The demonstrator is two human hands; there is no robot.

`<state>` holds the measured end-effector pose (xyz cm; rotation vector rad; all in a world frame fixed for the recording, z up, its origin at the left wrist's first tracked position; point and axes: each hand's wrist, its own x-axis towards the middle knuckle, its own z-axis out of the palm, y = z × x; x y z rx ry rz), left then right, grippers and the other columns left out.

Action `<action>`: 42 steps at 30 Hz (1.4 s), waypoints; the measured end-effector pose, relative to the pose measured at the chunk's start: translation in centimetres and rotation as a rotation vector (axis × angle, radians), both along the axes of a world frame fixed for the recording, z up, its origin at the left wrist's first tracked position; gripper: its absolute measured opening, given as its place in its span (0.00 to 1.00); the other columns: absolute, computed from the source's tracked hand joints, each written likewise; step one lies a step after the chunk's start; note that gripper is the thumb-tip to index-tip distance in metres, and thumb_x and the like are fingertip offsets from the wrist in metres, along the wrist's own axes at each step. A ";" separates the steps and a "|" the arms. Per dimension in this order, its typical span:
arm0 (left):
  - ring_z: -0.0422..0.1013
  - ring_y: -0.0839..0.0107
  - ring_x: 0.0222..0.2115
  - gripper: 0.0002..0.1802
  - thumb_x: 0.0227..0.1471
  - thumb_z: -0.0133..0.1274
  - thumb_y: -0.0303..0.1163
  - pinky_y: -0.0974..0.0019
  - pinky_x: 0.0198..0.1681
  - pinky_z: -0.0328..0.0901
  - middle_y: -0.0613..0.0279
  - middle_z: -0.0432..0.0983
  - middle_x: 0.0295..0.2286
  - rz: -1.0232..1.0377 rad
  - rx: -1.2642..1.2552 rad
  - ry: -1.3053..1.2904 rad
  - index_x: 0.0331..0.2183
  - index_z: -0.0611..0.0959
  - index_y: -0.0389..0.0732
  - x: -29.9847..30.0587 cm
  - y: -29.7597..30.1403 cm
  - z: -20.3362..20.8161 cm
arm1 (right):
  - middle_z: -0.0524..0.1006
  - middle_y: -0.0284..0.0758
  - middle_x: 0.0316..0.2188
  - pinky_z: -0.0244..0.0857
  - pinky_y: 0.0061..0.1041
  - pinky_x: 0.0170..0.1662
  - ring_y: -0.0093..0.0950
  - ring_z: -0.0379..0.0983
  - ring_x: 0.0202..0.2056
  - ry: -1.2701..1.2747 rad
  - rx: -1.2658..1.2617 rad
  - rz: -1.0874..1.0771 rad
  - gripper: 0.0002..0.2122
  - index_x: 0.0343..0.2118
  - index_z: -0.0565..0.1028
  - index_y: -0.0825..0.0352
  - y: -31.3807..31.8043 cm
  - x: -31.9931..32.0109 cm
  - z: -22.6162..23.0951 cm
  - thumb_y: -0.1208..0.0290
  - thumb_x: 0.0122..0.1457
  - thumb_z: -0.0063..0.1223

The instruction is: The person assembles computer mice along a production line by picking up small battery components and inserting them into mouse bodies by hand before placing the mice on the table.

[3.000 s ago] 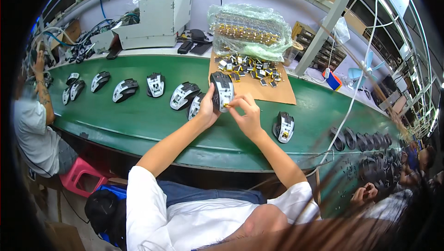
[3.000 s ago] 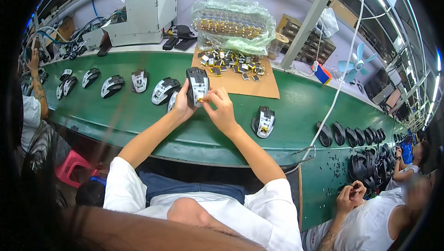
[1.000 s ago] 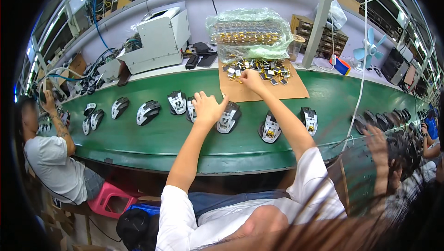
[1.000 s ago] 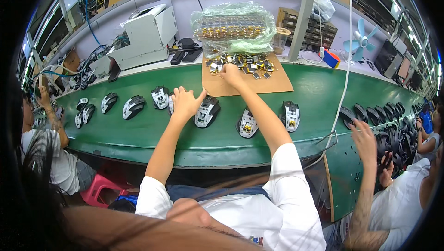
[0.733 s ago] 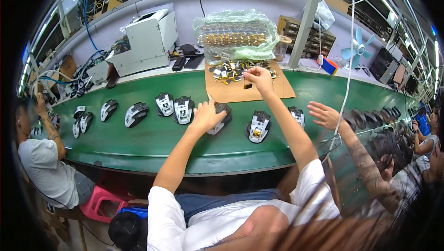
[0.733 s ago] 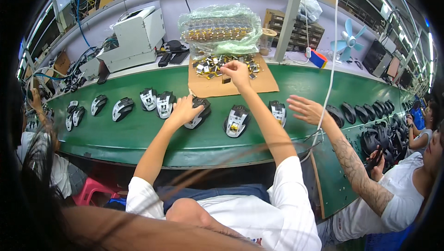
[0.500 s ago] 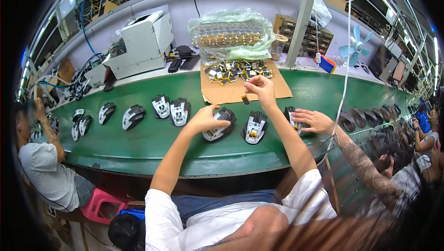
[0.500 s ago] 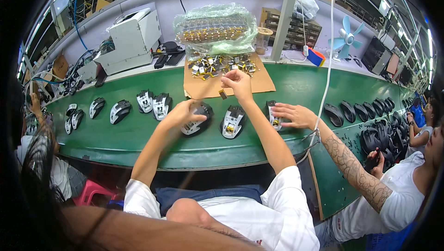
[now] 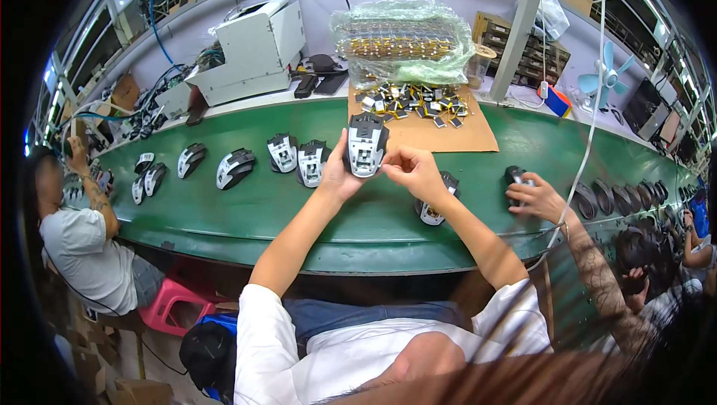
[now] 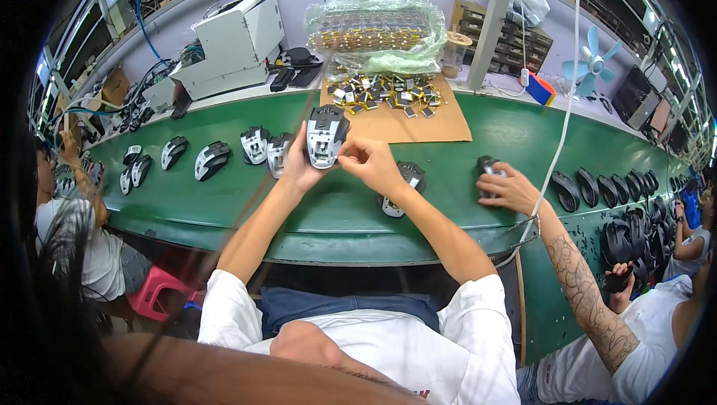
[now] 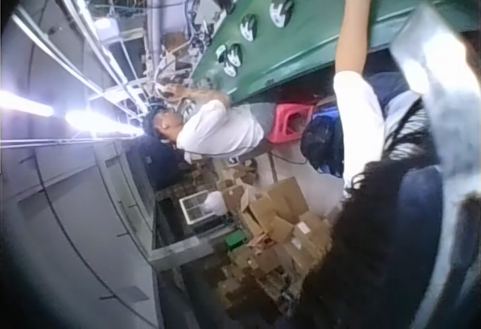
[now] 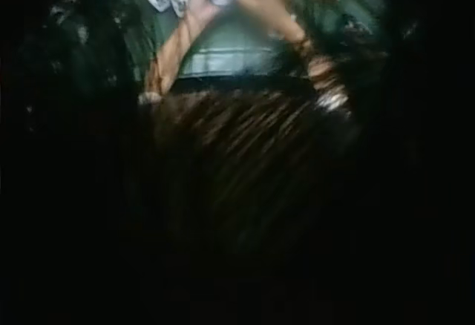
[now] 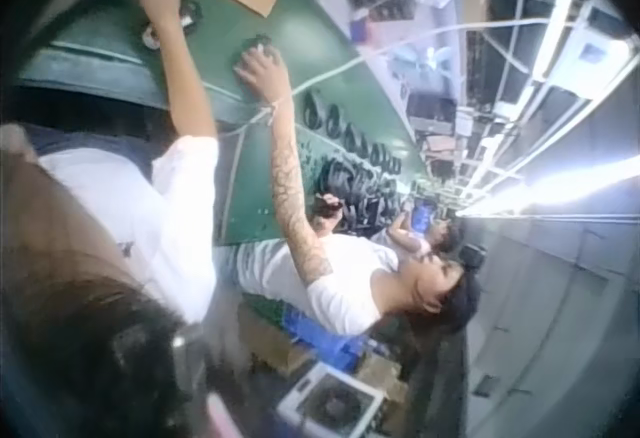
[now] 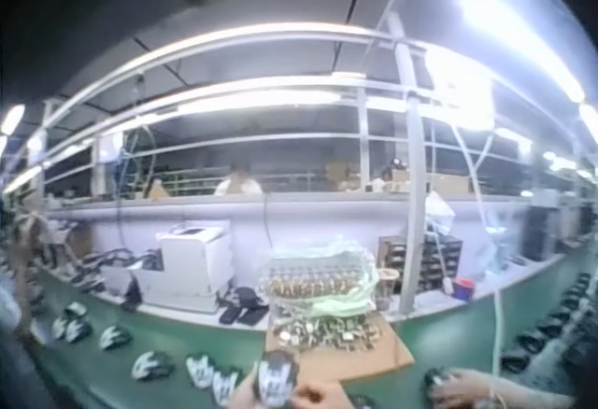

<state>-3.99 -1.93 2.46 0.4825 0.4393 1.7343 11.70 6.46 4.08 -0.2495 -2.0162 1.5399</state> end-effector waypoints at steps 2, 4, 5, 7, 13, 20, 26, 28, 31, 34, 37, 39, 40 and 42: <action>0.67 0.62 0.45 0.25 0.59 0.32 0.48 0.56 0.50 0.61 0.57 0.69 0.44 -0.027 0.036 -0.057 0.49 0.68 0.41 0.1 0.4 -0.9 | 0.72 0.29 0.19 0.57 0.17 0.21 0.16 0.64 0.18 -0.008 0.118 -0.063 0.02 0.24 0.74 0.70 -0.4 -0.3 -0.3 0.78 0.46 0.54; 0.67 0.61 0.44 0.25 0.59 0.31 0.47 0.56 0.49 0.61 0.55 0.69 0.44 0.044 -0.051 -0.024 0.49 0.68 0.41 0.5 0.5 -1.4 | 0.69 0.32 0.16 0.59 0.20 0.22 0.21 0.65 0.18 0.066 0.431 -0.167 0.03 0.24 0.75 0.69 -0.9 -0.6 -0.4 0.78 0.44 0.55; 0.68 0.63 0.43 0.23 0.59 0.33 0.46 0.56 0.48 0.62 0.57 0.70 0.43 0.038 -0.010 -0.002 0.47 0.69 0.42 0.6 0.6 -1.5 | 0.68 0.35 0.16 0.61 0.23 0.23 0.27 0.67 0.18 0.065 0.489 -0.194 0.04 0.24 0.74 0.68 -0.9 -0.7 -0.4 0.77 0.42 0.55; 0.69 0.63 0.42 0.20 0.58 0.35 0.44 0.56 0.47 0.63 0.57 0.71 0.41 0.005 0.050 0.033 0.47 0.69 0.43 0.9 0.7 -1.8 | 0.69 0.35 0.17 0.62 0.24 0.24 0.28 0.67 0.18 0.056 0.553 -0.215 0.03 0.23 0.74 0.68 -0.9 -0.7 -0.8 0.77 0.42 0.55; 0.69 0.59 0.41 0.22 0.58 0.36 0.45 0.57 0.46 0.63 0.51 0.71 0.40 0.034 0.048 -0.034 0.47 0.67 0.40 1.5 0.4 -1.4 | 0.70 0.36 0.19 0.64 0.27 0.25 0.34 0.69 0.20 0.091 0.714 -0.248 0.03 0.22 0.73 0.69 -0.9 -1.3 -1.7 0.77 0.43 0.54; 0.67 0.54 0.42 0.25 0.59 0.32 0.45 0.53 0.47 0.62 0.50 0.70 0.41 0.027 0.091 -0.074 0.48 0.68 0.37 1.1 0.1 -1.3 | 0.70 0.38 0.18 0.63 0.29 0.23 0.36 0.68 0.19 0.167 0.698 -0.235 0.03 0.21 0.72 0.70 -2.4 -1.4 -1.3 0.78 0.43 0.53; 0.70 0.56 0.39 0.24 0.57 0.35 0.47 0.56 0.44 0.64 0.50 0.72 0.38 0.094 0.095 -0.129 0.46 0.70 0.38 1.3 -0.5 -0.8 | 0.67 0.39 0.14 0.61 0.27 0.21 0.33 0.66 0.16 0.275 0.593 -0.322 0.05 0.18 0.69 0.71 -3.5 -2.7 -3.1 0.80 0.44 0.54; 0.69 0.53 0.40 0.25 0.57 0.35 0.48 0.54 0.45 0.63 0.50 0.72 0.40 0.093 0.080 -0.095 0.46 0.70 0.38 1.5 0.2 -1.2 | 0.67 0.36 0.15 0.58 0.22 0.19 0.25 0.64 0.14 0.284 0.608 -0.311 0.05 0.19 0.68 0.71 -2.9 -2.4 -3.4 0.82 0.45 0.53; 0.69 0.53 0.41 0.26 0.57 0.34 0.49 0.54 0.44 0.64 0.50 0.71 0.40 0.103 0.082 -0.095 0.46 0.70 0.38 0.3 0.7 -2.1 | 0.67 0.39 0.16 0.61 0.29 0.22 0.35 0.66 0.18 0.290 0.662 -0.312 0.04 0.21 0.70 0.71 -2.9 -2.9 -3.5 0.80 0.44 0.54; 0.67 0.54 0.43 0.29 0.57 0.32 0.51 0.53 0.45 0.64 0.47 0.69 0.43 0.083 0.166 -0.108 0.49 0.66 0.38 -1.1 -0.1 -1.2 | 0.69 0.39 0.20 0.63 0.26 0.24 0.33 0.69 0.22 0.249 0.596 -0.245 0.06 0.28 0.72 0.72 -3.4 -3.3 -2.6 0.81 0.45 0.54; 0.66 0.55 0.45 0.31 0.57 0.29 0.52 0.54 0.46 0.63 0.47 0.67 0.45 0.117 0.156 -0.086 0.50 0.65 0.36 -0.6 0.9 -0.6 | 0.73 0.37 0.27 0.66 0.21 0.31 0.24 0.71 0.27 0.195 0.394 -0.246 0.13 0.38 0.70 0.72 -3.3 -2.1 -2.1 0.81 0.47 0.54; 0.66 0.56 0.45 0.31 0.57 0.28 0.51 0.54 0.47 0.63 0.48 0.67 0.45 0.160 0.135 -0.060 0.50 0.65 0.36 -1.2 0.3 -0.8 | 0.73 0.38 0.27 0.67 0.21 0.32 0.25 0.72 0.28 0.166 0.418 -0.267 0.13 0.37 0.70 0.72 -3.0 -2.2 -2.2 0.81 0.46 0.55; 0.66 0.57 0.45 0.31 0.58 0.28 0.51 0.55 0.47 0.63 0.48 0.68 0.44 0.202 0.107 -0.028 0.50 0.65 0.35 -1.4 0.1 -0.9 | 0.74 0.38 0.28 0.67 0.21 0.32 0.26 0.72 0.29 0.143 0.435 -0.290 0.13 0.36 0.69 0.72 -3.0 -2.3 -2.2 0.81 0.46 0.55; 0.66 0.58 0.45 0.31 0.58 0.28 0.51 0.56 0.48 0.63 0.50 0.68 0.44 0.264 0.088 -0.014 0.50 0.65 0.34 -0.9 -0.1 -0.7 | 0.71 0.40 0.26 0.66 0.27 0.33 0.33 0.72 0.28 0.131 0.482 -0.281 0.11 0.33 0.68 0.71 -3.0 -2.6 -2.1 0.83 0.44 0.54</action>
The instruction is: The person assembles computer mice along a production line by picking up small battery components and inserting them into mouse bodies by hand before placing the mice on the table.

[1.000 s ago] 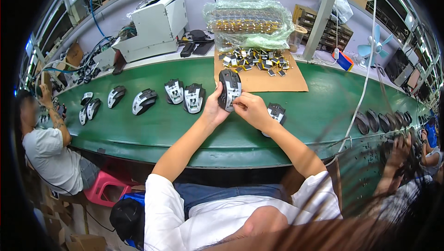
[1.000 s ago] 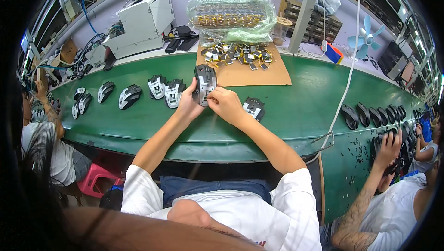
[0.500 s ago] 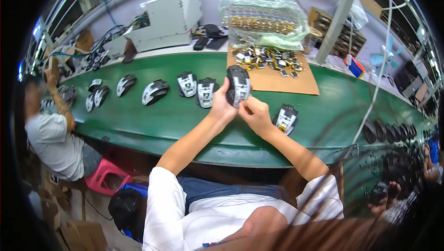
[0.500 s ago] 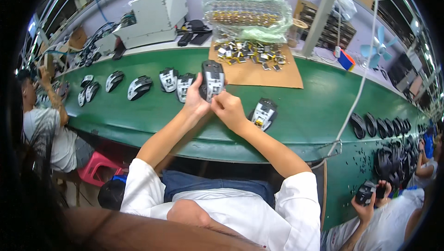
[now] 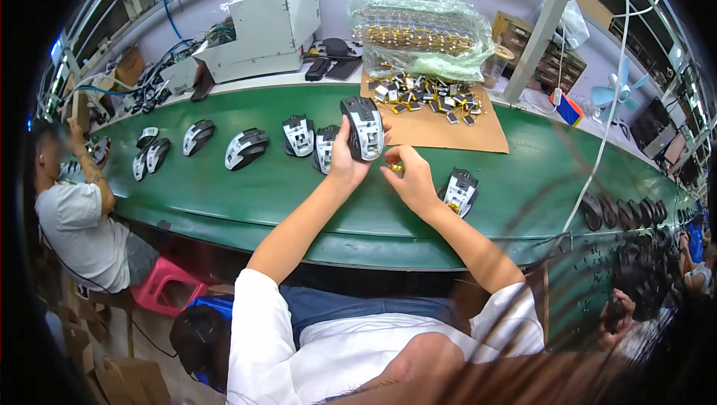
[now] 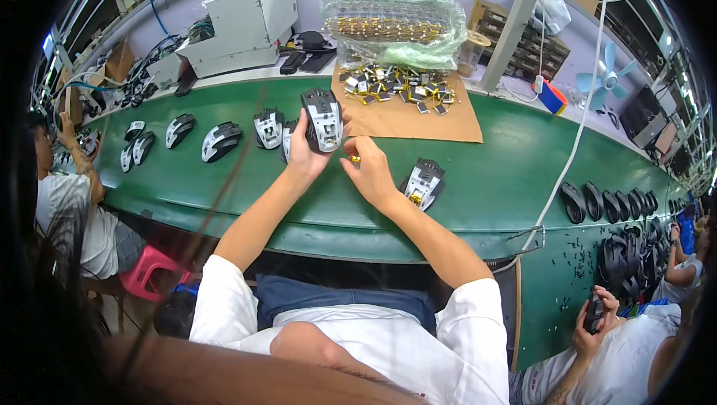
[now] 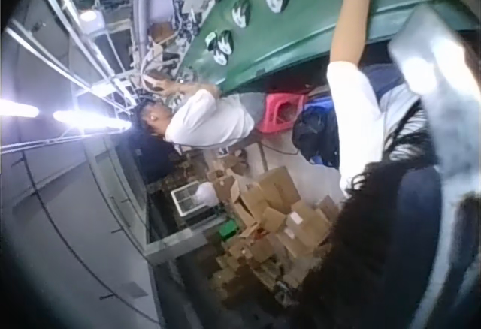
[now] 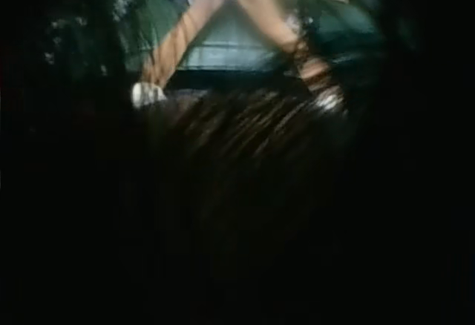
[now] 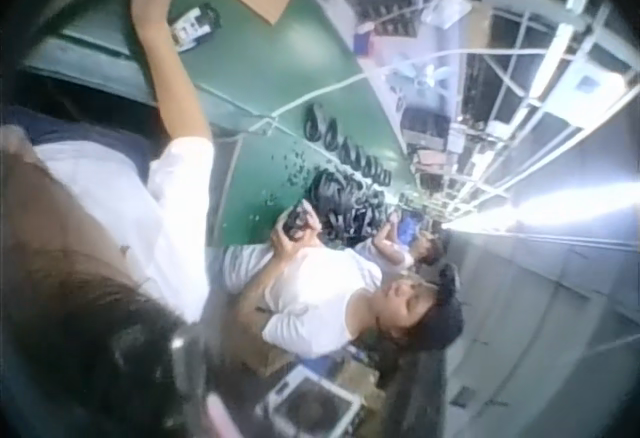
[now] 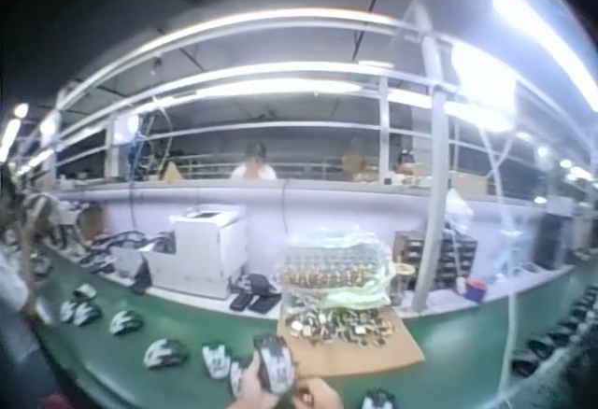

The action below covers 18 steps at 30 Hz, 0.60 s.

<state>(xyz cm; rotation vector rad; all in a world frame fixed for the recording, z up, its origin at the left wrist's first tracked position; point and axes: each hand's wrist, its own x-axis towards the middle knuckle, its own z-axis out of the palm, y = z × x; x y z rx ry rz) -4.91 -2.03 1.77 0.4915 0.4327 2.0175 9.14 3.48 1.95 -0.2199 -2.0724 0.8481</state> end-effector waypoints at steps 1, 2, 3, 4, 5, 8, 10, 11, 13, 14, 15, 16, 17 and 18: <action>0.67 0.58 0.45 0.31 0.58 0.28 0.50 0.57 0.49 0.63 0.51 0.68 0.44 -0.001 -0.013 0.068 0.50 0.65 0.34 0.3 0.3 0.2 | 0.71 0.40 0.26 0.66 0.27 0.32 0.34 0.71 0.28 -0.055 0.009 -0.026 0.11 0.31 0.68 0.71 0.5 -0.1 -0.4 0.82 0.44 0.55; 0.67 0.58 0.45 0.30 0.58 0.28 0.50 0.57 0.49 0.63 0.52 0.67 0.45 0.005 -0.031 0.134 0.50 0.65 0.35 0.6 0.1 0.3 | 0.71 0.40 0.25 0.66 0.28 0.31 0.35 0.71 0.27 -0.111 0.014 -0.046 0.10 0.30 0.69 0.70 0.4 -0.1 -0.4 0.81 0.44 0.56; 0.67 0.58 0.44 0.29 0.58 0.29 0.49 0.57 0.49 0.63 0.52 0.67 0.45 0.016 -0.030 0.136 0.50 0.64 0.35 0.9 0.0 0.4 | 0.70 0.40 0.24 0.65 0.31 0.29 0.36 0.70 0.26 -0.121 0.011 -0.097 0.08 0.26 0.70 0.70 0.5 -0.1 -0.4 0.77 0.44 0.58; 0.67 0.58 0.44 0.29 0.58 0.29 0.49 0.57 0.49 0.63 0.52 0.67 0.45 0.021 -0.029 0.134 0.50 0.64 0.35 1.1 -0.3 0.5 | 0.70 0.40 0.24 0.65 0.31 0.29 0.36 0.70 0.26 -0.123 0.013 -0.093 0.08 0.26 0.70 0.70 0.5 0.0 -0.4 0.77 0.44 0.58; 0.68 0.59 0.43 0.29 0.58 0.30 0.50 0.58 0.48 0.64 0.52 0.69 0.43 0.042 -0.017 0.106 0.48 0.66 0.35 1.2 -0.5 0.7 | 0.70 0.41 0.23 0.65 0.32 0.29 0.37 0.69 0.25 -0.145 0.142 -0.130 0.07 0.25 0.71 0.70 0.7 0.0 -0.3 0.75 0.45 0.57; 0.67 0.58 0.44 0.29 0.58 0.30 0.49 0.57 0.49 0.64 0.52 0.68 0.44 0.053 0.003 0.062 0.50 0.65 0.35 0.7 -0.7 0.6 | 0.70 0.40 0.21 0.64 0.32 0.28 0.37 0.69 0.24 -0.208 0.342 -0.226 0.07 0.24 0.73 0.70 0.9 0.0 -0.3 0.71 0.46 0.57; 0.68 0.58 0.44 0.29 0.58 0.31 0.50 0.56 0.48 0.64 0.52 0.68 0.44 0.065 -0.015 0.073 0.49 0.65 0.36 0.7 -0.6 0.3 | 0.70 0.40 0.20 0.63 0.32 0.27 0.37 0.69 0.23 -0.246 0.411 -0.275 0.08 0.24 0.74 0.70 1.0 -0.2 -0.3 0.70 0.47 0.56; 0.68 0.58 0.43 0.29 0.58 0.31 0.50 0.56 0.48 0.64 0.53 0.69 0.43 0.058 -0.040 0.075 0.49 0.67 0.36 1.0 -0.6 0.4 | 0.70 0.41 0.20 0.64 0.33 0.29 0.38 0.69 0.25 -0.277 0.388 -0.292 0.08 0.24 0.73 0.70 1.0 0.1 -0.1 0.70 0.48 0.55; 0.69 0.59 0.41 0.28 0.58 0.32 0.50 0.59 0.46 0.65 0.51 0.71 0.40 0.071 -0.033 0.030 0.46 0.69 0.35 1.2 -0.5 0.5 | 0.70 0.43 0.24 0.65 0.32 0.33 0.39 0.70 0.30 -0.268 0.391 -0.337 0.08 0.28 0.73 0.72 0.9 0.2 0.1 0.72 0.49 0.52; 0.70 0.60 0.39 0.28 0.57 0.33 0.51 0.61 0.44 0.66 0.48 0.73 0.37 0.074 -0.019 -0.001 0.44 0.70 0.35 1.3 -0.4 0.6 | 0.70 0.43 0.24 0.65 0.32 0.33 0.39 0.70 0.30 -0.272 0.386 -0.335 0.08 0.28 0.73 0.72 0.9 0.1 0.5 0.72 0.49 0.52; 0.70 0.60 0.39 0.28 0.57 0.33 0.51 0.61 0.44 0.66 0.48 0.73 0.37 0.074 -0.024 -0.004 0.44 0.70 0.35 1.5 -0.4 0.6 | 0.70 0.44 0.26 0.65 0.32 0.34 0.39 0.70 0.31 -0.244 0.367 -0.349 0.08 0.31 0.73 0.73 1.0 0.0 0.7 0.73 0.49 0.52; 0.70 0.60 0.39 0.28 0.57 0.33 0.51 0.61 0.43 0.66 0.49 0.73 0.37 0.065 -0.033 -0.008 0.44 0.70 0.35 1.7 -0.5 0.6 | 0.71 0.45 0.28 0.65 0.32 0.34 0.40 0.70 0.32 -0.217 0.348 -0.365 0.10 0.33 0.73 0.73 0.9 0.1 0.8 0.75 0.49 0.52; 0.70 0.60 0.39 0.28 0.57 0.33 0.51 0.60 0.43 0.66 0.51 0.73 0.37 0.053 -0.040 -0.008 0.44 0.70 0.36 1.7 -0.3 0.6 | 0.71 0.45 0.30 0.65 0.33 0.35 0.39 0.70 0.32 -0.234 0.335 -0.378 0.10 0.35 0.72 0.74 0.7 0.1 0.9 0.77 0.48 0.51; 0.70 0.60 0.39 0.28 0.57 0.33 0.51 0.60 0.43 0.66 0.51 0.73 0.37 0.044 -0.042 -0.008 0.44 0.70 0.36 1.7 -0.2 0.5 | 0.71 0.45 0.30 0.65 0.33 0.35 0.39 0.70 0.32 -0.235 0.333 -0.386 0.10 0.35 0.72 0.74 0.8 0.1 0.9 0.77 0.48 0.51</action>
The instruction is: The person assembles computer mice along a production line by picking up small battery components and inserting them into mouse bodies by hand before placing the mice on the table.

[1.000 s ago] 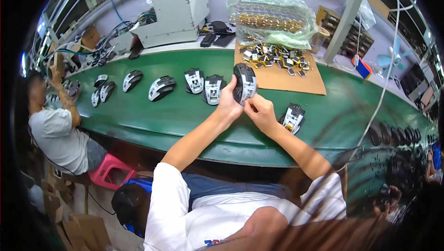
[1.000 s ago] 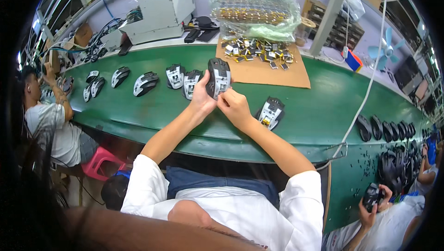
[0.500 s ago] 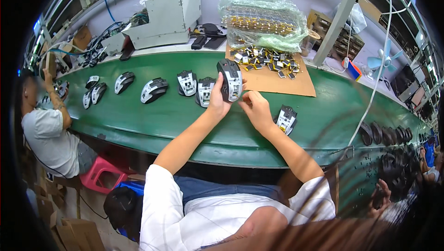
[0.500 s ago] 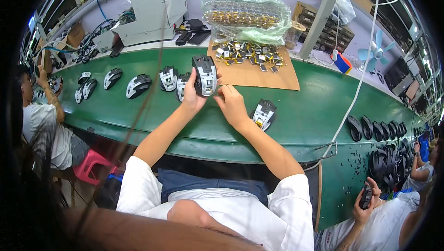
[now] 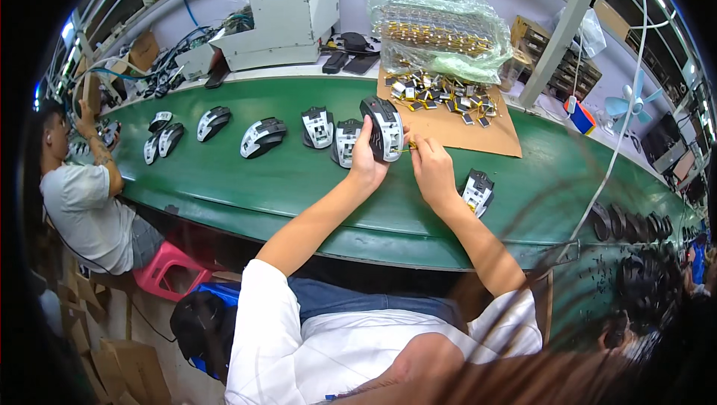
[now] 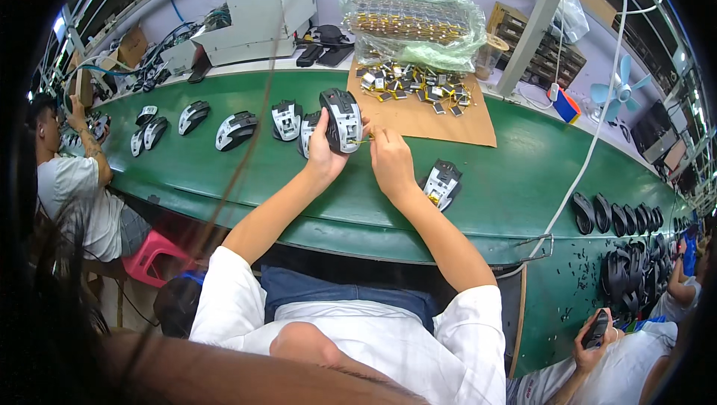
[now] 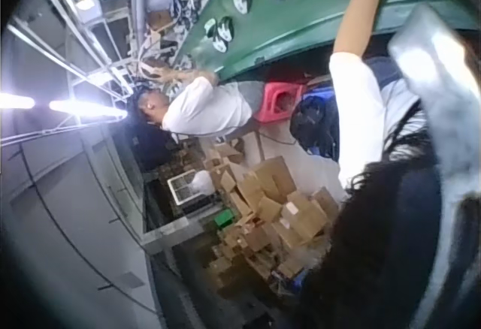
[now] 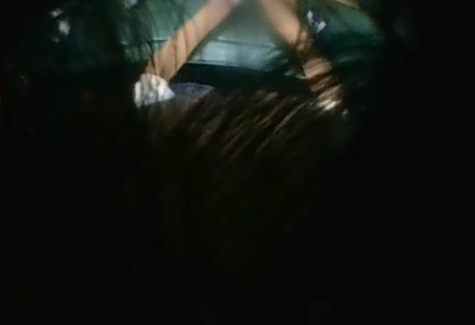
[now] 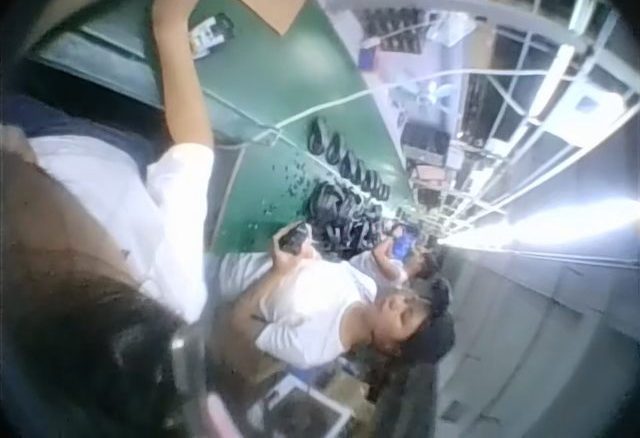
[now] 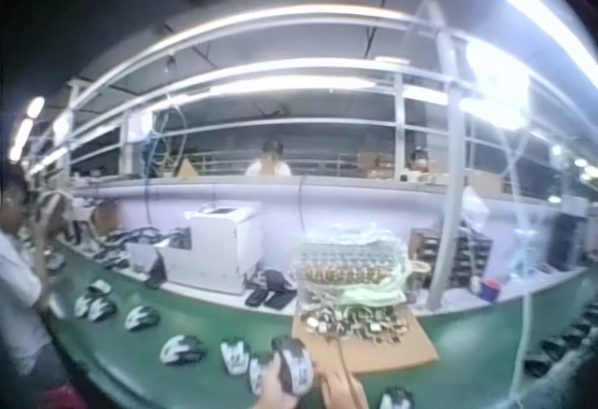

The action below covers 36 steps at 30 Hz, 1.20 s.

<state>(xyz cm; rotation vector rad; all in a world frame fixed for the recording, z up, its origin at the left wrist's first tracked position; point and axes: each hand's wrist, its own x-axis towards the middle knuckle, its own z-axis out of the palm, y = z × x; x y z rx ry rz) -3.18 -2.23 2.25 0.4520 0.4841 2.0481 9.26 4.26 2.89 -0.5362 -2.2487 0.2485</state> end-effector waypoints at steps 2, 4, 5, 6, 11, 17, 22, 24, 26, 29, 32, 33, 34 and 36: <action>0.67 0.59 0.43 0.27 0.58 0.30 0.50 0.55 0.47 0.63 0.55 0.71 0.40 0.022 -0.056 -0.062 0.46 0.69 0.38 -0.1 -0.1 -0.3 | 0.72 0.44 0.30 0.66 0.31 0.31 0.39 0.71 0.29 0.164 0.139 0.168 0.09 0.34 0.72 0.75 0.2 0.0 0.3 0.81 0.47 0.53; 0.66 0.57 0.44 0.28 0.58 0.27 0.51 0.55 0.48 0.61 0.55 0.71 0.41 0.002 -0.035 -0.118 0.46 0.69 0.39 -0.5 -0.4 -0.8 | 0.72 0.43 0.31 0.67 0.31 0.34 0.38 0.71 0.31 0.207 0.168 0.237 0.09 0.33 0.72 0.74 -0.2 0.0 0.7 0.81 0.46 0.51; 0.66 0.57 0.44 0.28 0.58 0.27 0.50 0.55 0.49 0.61 0.54 0.70 0.42 -0.043 -0.047 -0.147 0.46 0.69 0.39 -0.5 -0.5 -0.7 | 0.72 0.42 0.31 0.67 0.31 0.36 0.38 0.71 0.34 0.248 0.203 0.311 0.09 0.32 0.72 0.73 -0.3 0.1 1.0 0.82 0.45 0.50; 0.66 0.56 0.44 0.29 0.58 0.26 0.50 0.55 0.50 0.60 0.53 0.70 0.42 -0.087 -0.059 -0.175 0.46 0.69 0.39 -0.4 -0.5 -0.6 | 0.72 0.42 0.31 0.67 0.31 0.36 0.38 0.71 0.34 0.246 0.205 0.306 0.09 0.32 0.72 0.73 -0.3 0.2 1.0 0.82 0.45 0.50; 0.66 0.55 0.45 0.29 0.58 0.25 0.50 0.55 0.51 0.59 0.49 0.69 0.43 -0.230 0.068 -0.211 0.47 0.68 0.38 -0.2 -0.4 -0.7 | 0.73 0.38 0.31 0.68 0.29 0.36 0.35 0.71 0.34 0.221 0.451 0.371 0.10 0.28 0.74 0.72 -0.8 0.0 1.4 0.80 0.38 0.53; 0.65 0.60 0.46 0.29 0.58 0.25 0.51 0.57 0.49 0.61 0.52 0.68 0.44 -0.143 -0.034 -0.126 0.49 0.67 0.39 -0.2 -1.0 0.0 | 0.72 0.36 0.31 0.67 0.27 0.34 0.32 0.70 0.33 0.261 0.294 0.410 0.09 0.26 0.73 0.70 -0.9 -0.3 1.2 0.81 0.38 0.56; 0.66 0.63 0.45 0.29 0.58 0.27 0.51 0.59 0.48 0.61 0.56 0.69 0.45 -0.171 0.014 0.040 0.50 0.66 0.39 -0.1 -0.5 -0.8 | 0.70 0.35 0.30 0.66 0.22 0.31 0.25 0.70 0.30 0.282 -0.376 0.413 0.06 0.24 0.72 0.70 -1.2 0.3 1.2 0.82 0.41 0.57; 0.66 0.63 0.45 0.27 0.59 0.28 0.49 0.58 0.47 0.61 0.57 0.69 0.44 -0.168 -0.036 0.039 0.49 0.68 0.40 0.4 -0.4 -1.0 | 0.70 0.35 0.29 0.66 0.20 0.29 0.23 0.70 0.27 0.261 -0.396 0.405 0.05 0.23 0.72 0.71 -0.9 0.4 1.2 0.82 0.41 0.56; 0.66 0.64 0.44 0.26 0.59 0.29 0.49 0.57 0.47 0.61 0.57 0.69 0.44 -0.171 -0.061 0.038 0.48 0.68 0.41 0.8 -0.4 -1.2 | 0.69 0.35 0.29 0.65 0.19 0.29 0.23 0.69 0.29 0.269 -0.384 0.397 0.05 0.23 0.72 0.71 -0.2 0.4 1.3 0.82 0.41 0.55; 0.67 0.64 0.44 0.26 0.59 0.28 0.49 0.58 0.46 0.62 0.56 0.70 0.43 -0.290 0.105 0.008 0.47 0.69 0.41 0.8 -0.5 -1.2 | 0.69 0.35 0.31 0.65 0.19 0.29 0.25 0.68 0.32 0.236 -0.326 0.431 0.05 0.23 0.72 0.70 -0.1 0.7 1.7 0.82 0.41 0.55; 0.67 0.63 0.43 0.28 0.59 0.27 0.50 0.60 0.46 0.62 0.54 0.70 0.43 -0.200 0.031 -0.098 0.47 0.68 0.40 0.3 -0.3 -0.9 | 0.68 0.35 0.34 0.65 0.22 0.34 0.30 0.65 0.38 0.168 -0.302 0.500 0.07 0.25 0.72 0.69 -0.1 0.8 1.7 0.81 0.40 0.55; 0.67 0.62 0.44 0.29 0.58 0.26 0.51 0.60 0.46 0.62 0.52 0.70 0.43 -0.180 0.003 -0.094 0.48 0.68 0.39 -0.1 -0.3 -0.5 | 0.68 0.35 0.35 0.64 0.24 0.38 0.29 0.65 0.38 0.153 -0.247 0.532 0.08 0.27 0.73 0.68 -0.4 0.8 1.8 0.80 0.40 0.55; 0.67 0.61 0.43 0.30 0.58 0.25 0.51 0.59 0.47 0.62 0.51 0.69 0.44 -0.118 -0.011 -0.060 0.48 0.67 0.39 -0.3 -0.3 -0.4 | 0.68 0.35 0.35 0.62 0.26 0.42 0.29 0.65 0.38 0.138 -0.192 0.564 0.09 0.29 0.75 0.67 -0.6 0.8 1.9 0.80 0.40 0.56; 0.66 0.60 0.42 0.30 0.58 0.25 0.52 0.57 0.47 0.62 0.50 0.68 0.44 -0.123 0.034 -0.100 0.48 0.67 0.39 -0.7 -0.7 -0.4 | 0.67 0.37 0.37 0.59 0.29 0.47 0.31 0.63 0.40 0.159 -0.329 0.643 0.14 0.35 0.76 0.65 -1.2 0.6 1.4 0.79 0.41 0.56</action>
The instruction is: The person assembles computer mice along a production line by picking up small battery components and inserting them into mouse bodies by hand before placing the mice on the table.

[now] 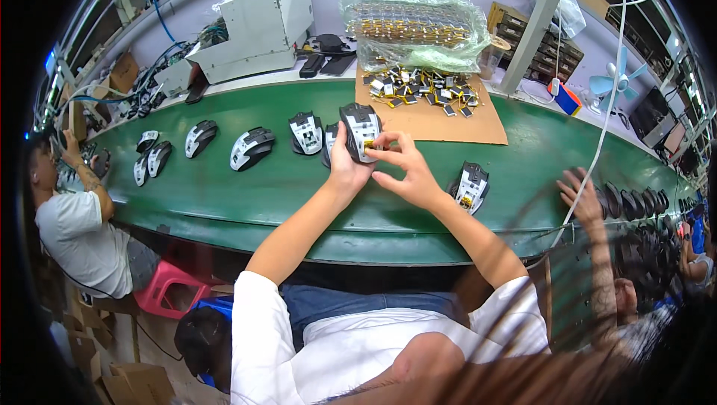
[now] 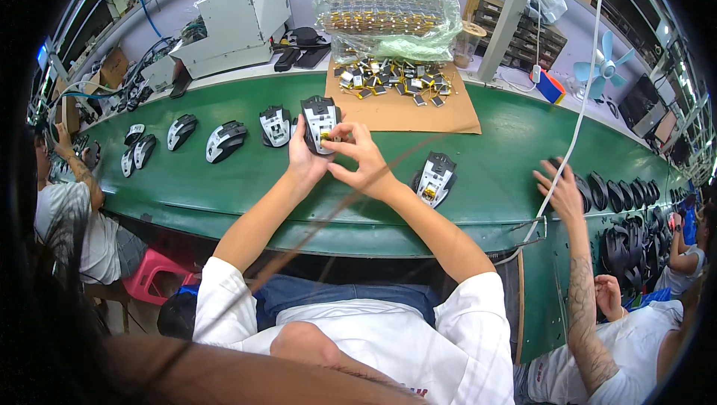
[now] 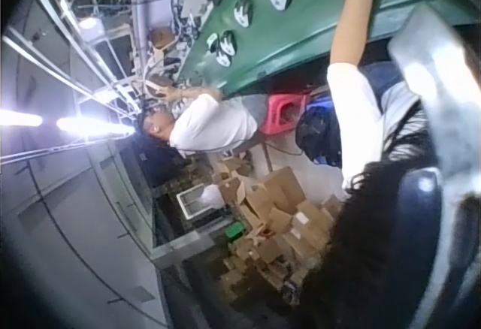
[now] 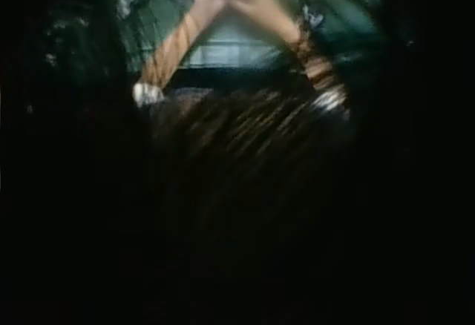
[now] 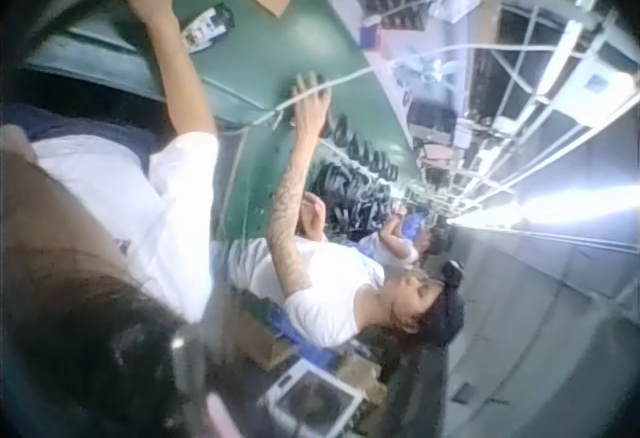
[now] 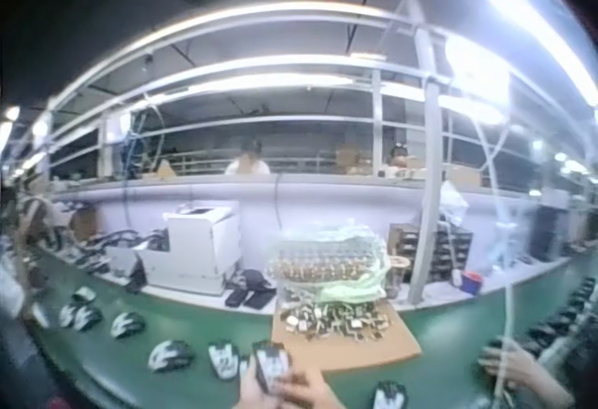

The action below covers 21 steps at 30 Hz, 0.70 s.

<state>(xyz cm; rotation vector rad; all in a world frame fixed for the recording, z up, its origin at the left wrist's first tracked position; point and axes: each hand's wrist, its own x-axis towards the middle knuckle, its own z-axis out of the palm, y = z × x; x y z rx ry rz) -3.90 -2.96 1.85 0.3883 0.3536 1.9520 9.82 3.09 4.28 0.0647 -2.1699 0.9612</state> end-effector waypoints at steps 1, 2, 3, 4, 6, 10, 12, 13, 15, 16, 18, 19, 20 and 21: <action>0.66 0.59 0.42 0.30 0.58 0.26 0.53 0.55 0.47 0.62 0.50 0.68 0.43 0.074 -0.029 -0.001 0.48 0.67 0.39 0.3 0.3 -0.1 | 0.66 0.37 0.38 0.59 0.29 0.46 0.32 0.63 0.41 0.005 0.070 -0.073 0.15 0.37 0.75 0.65 -0.2 -0.2 -0.8 0.79 0.41 0.55; 0.66 0.59 0.42 0.30 0.58 0.26 0.53 0.55 0.47 0.62 0.50 0.68 0.43 0.075 -0.027 -0.001 0.48 0.67 0.39 0.3 0.3 -0.2 | 0.66 0.38 0.39 0.59 0.29 0.46 0.32 0.63 0.41 0.011 0.141 -0.146 0.17 0.39 0.75 0.64 -0.6 -0.3 -0.8 0.80 0.42 0.55; 0.66 0.58 0.42 0.30 0.57 0.27 0.53 0.56 0.46 0.62 0.51 0.68 0.42 0.100 -0.028 -0.008 0.48 0.67 0.39 0.1 0.3 -0.3 | 0.66 0.38 0.38 0.61 0.28 0.45 0.34 0.62 0.41 -0.003 0.303 -0.260 0.17 0.39 0.75 0.65 -0.7 -0.4 -0.7 0.81 0.42 0.53; 0.66 0.58 0.42 0.30 0.57 0.27 0.53 0.56 0.45 0.63 0.51 0.69 0.41 0.125 -0.030 -0.015 0.48 0.67 0.39 -0.1 0.3 -0.3 | 0.66 0.38 0.38 0.61 0.28 0.45 0.34 0.62 0.41 -0.003 0.304 -0.258 0.17 0.39 0.75 0.65 -0.9 -0.5 -0.8 0.81 0.42 0.53; 0.66 0.57 0.42 0.30 0.57 0.28 0.53 0.57 0.43 0.64 0.53 0.69 0.40 0.098 -0.010 -0.024 0.48 0.67 0.38 -0.6 0.3 -0.6 | 0.66 0.38 0.38 0.62 0.27 0.43 0.35 0.62 0.41 0.002 0.160 -0.188 0.18 0.40 0.74 0.65 -1.3 -0.6 -0.9 0.83 0.42 0.51; 0.66 0.59 0.42 0.30 0.57 0.28 0.53 0.57 0.42 0.64 0.54 0.70 0.41 0.109 0.003 0.057 0.47 0.68 0.39 0.1 0.5 -0.4 | 0.66 0.38 0.37 0.62 0.25 0.42 0.35 0.63 0.41 0.041 0.203 -0.207 0.19 0.40 0.74 0.65 -0.9 -0.4 -0.8 0.85 0.42 0.49; 0.67 0.61 0.42 0.29 0.58 0.26 0.52 0.58 0.43 0.64 0.55 0.70 0.42 0.143 0.033 -0.001 0.48 0.68 0.40 1.0 0.8 -0.1 | 0.67 0.39 0.36 0.62 0.25 0.41 0.35 0.63 0.41 -0.075 0.138 -0.289 0.18 0.39 0.75 0.65 -0.7 -0.1 -0.4 0.86 0.42 0.48; 0.68 0.68 0.40 0.24 0.58 0.31 0.49 0.62 0.47 0.60 0.64 0.72 0.39 0.118 0.071 0.017 0.44 0.71 0.43 1.3 0.5 0.0 | 0.71 0.38 0.35 0.62 0.25 0.42 0.32 0.66 0.39 -0.058 0.177 -0.244 0.15 0.36 0.76 0.66 -0.2 0.0 0.1 0.85 0.44 0.46; 0.67 0.68 0.41 0.23 0.58 0.33 0.48 0.61 0.48 0.60 0.63 0.72 0.39 0.156 -0.046 -0.007 0.44 0.71 0.43 0.6 0.4 -0.2 | 0.73 0.37 0.32 0.63 0.24 0.40 0.29 0.68 0.36 -0.078 0.029 -0.131 0.13 0.34 0.76 0.68 1.8 0.4 0.9 0.84 0.45 0.45; 0.67 0.67 0.43 0.22 0.58 0.35 0.48 0.61 0.48 0.60 0.63 0.72 0.39 0.197 -0.168 -0.031 0.44 0.71 0.43 0.1 0.4 -0.5 | 0.75 0.36 0.30 0.65 0.24 0.39 0.27 0.70 0.33 -0.099 -0.122 -0.015 0.11 0.32 0.77 0.70 3.0 0.3 1.3 0.84 0.47 0.43; 0.68 0.67 0.43 0.20 0.57 0.40 0.37 0.60 0.47 0.63 0.60 0.69 0.42 0.156 -0.228 0.020 0.50 0.64 0.43 0.4 1.1 -0.7 | 0.76 0.35 0.25 0.67 0.21 0.34 0.22 0.72 0.27 0.078 -0.478 -0.150 0.10 0.29 0.76 0.73 5.3 0.2 2.7 0.82 0.50 0.41; 0.68 0.67 0.42 0.20 0.56 0.40 0.31 0.61 0.46 0.64 0.58 0.69 0.42 0.137 -0.301 0.178 0.51 0.62 0.43 0.5 1.3 -1.2 | 0.76 0.35 0.24 0.68 0.19 0.31 0.21 0.71 0.25 0.088 -0.494 -0.189 0.10 0.29 0.76 0.74 6.7 -0.4 3.1 0.82 0.50 0.40; 0.68 0.68 0.42 0.23 0.54 0.40 0.25 0.62 0.44 0.65 0.56 0.68 0.42 0.098 -0.374 0.338 0.52 0.60 0.43 1.7 1.7 -0.9 | 0.76 0.35 0.24 0.68 0.18 0.28 0.19 0.71 0.24 0.101 -0.512 -0.249 0.10 0.29 0.76 0.74 8.7 -0.6 3.2 0.82 0.51 0.39; 0.68 0.68 0.40 0.26 0.48 0.38 0.18 0.65 0.41 0.67 0.54 0.69 0.40 0.068 -0.314 0.569 0.51 0.62 0.40 2.2 1.7 -1.8 | 0.76 0.36 0.24 0.67 0.16 0.26 0.18 0.71 0.24 0.013 -0.449 -0.296 0.10 0.30 0.76 0.74 9.8 -1.6 3.5 0.81 0.51 0.40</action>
